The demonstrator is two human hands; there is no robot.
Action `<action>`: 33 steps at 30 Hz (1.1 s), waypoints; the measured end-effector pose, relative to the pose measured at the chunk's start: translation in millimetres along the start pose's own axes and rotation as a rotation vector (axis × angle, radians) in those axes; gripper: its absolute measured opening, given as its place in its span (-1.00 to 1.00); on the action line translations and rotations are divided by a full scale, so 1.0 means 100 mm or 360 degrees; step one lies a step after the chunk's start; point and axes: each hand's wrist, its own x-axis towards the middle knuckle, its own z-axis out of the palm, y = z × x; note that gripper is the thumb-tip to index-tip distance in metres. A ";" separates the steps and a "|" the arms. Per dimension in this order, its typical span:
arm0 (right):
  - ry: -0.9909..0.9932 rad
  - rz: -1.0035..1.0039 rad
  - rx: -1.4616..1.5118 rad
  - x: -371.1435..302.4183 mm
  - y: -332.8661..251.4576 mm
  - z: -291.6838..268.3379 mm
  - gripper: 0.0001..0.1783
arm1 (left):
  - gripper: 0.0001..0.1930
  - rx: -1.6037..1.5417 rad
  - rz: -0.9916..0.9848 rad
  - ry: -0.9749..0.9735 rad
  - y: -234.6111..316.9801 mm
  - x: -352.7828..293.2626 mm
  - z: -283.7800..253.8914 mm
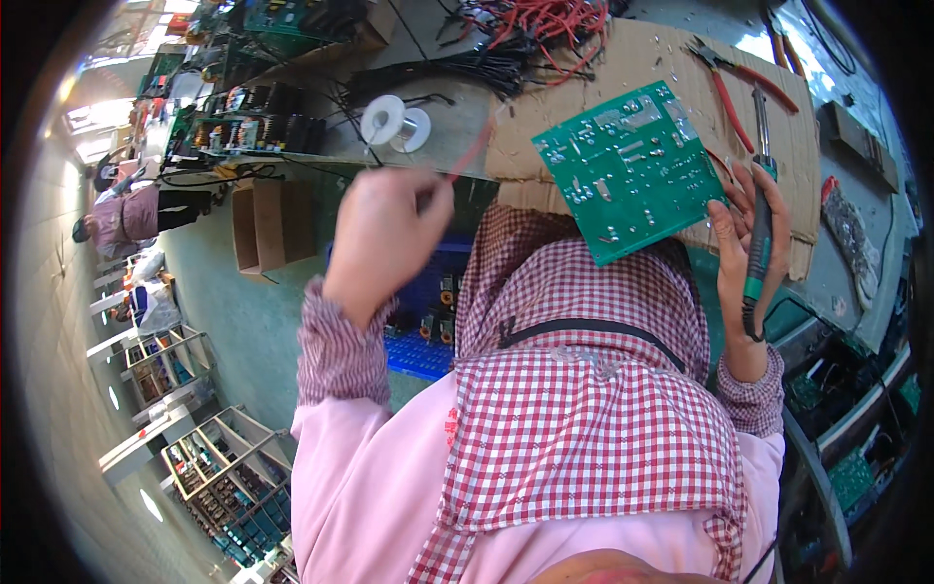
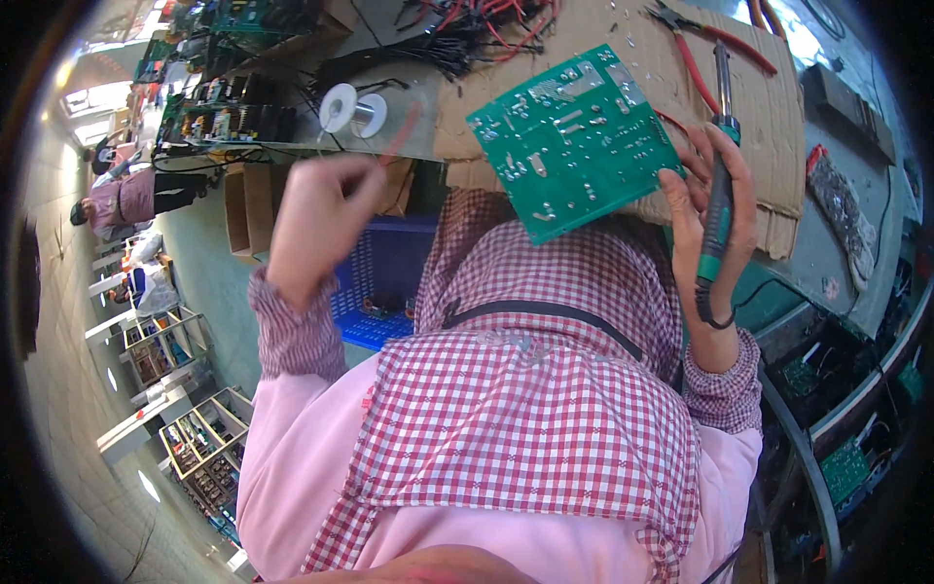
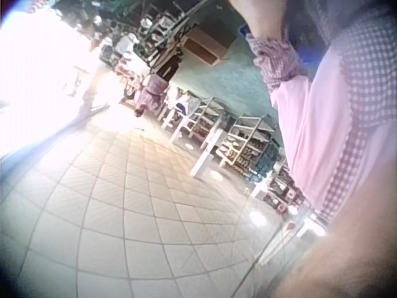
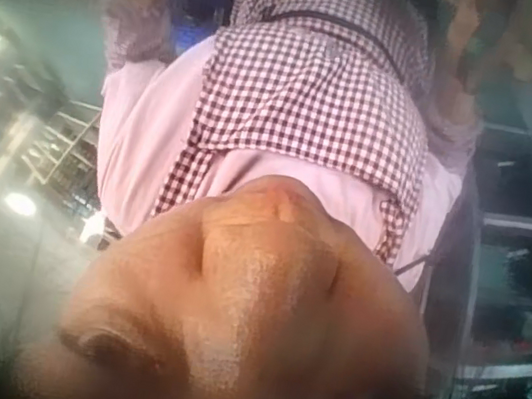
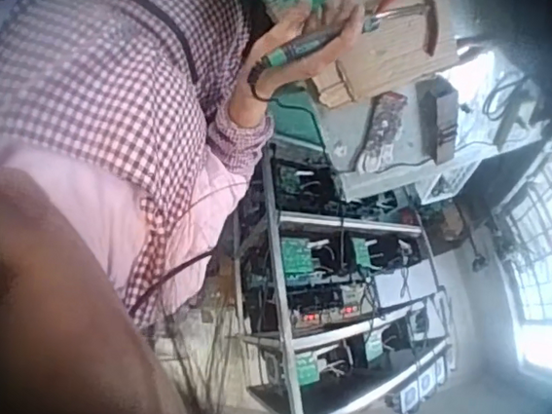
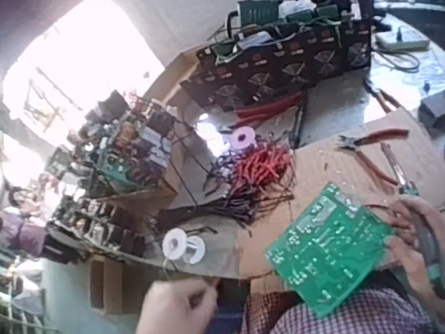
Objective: Soldering electronic components and wires onto a printed circuit board.
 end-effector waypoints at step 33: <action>-0.0034 -0.0567 0.0006 -0.02 0.19 0.09 -0.45 | -0.26 -0.1108 0.0143 -0.1220 0.49 1.18 0.59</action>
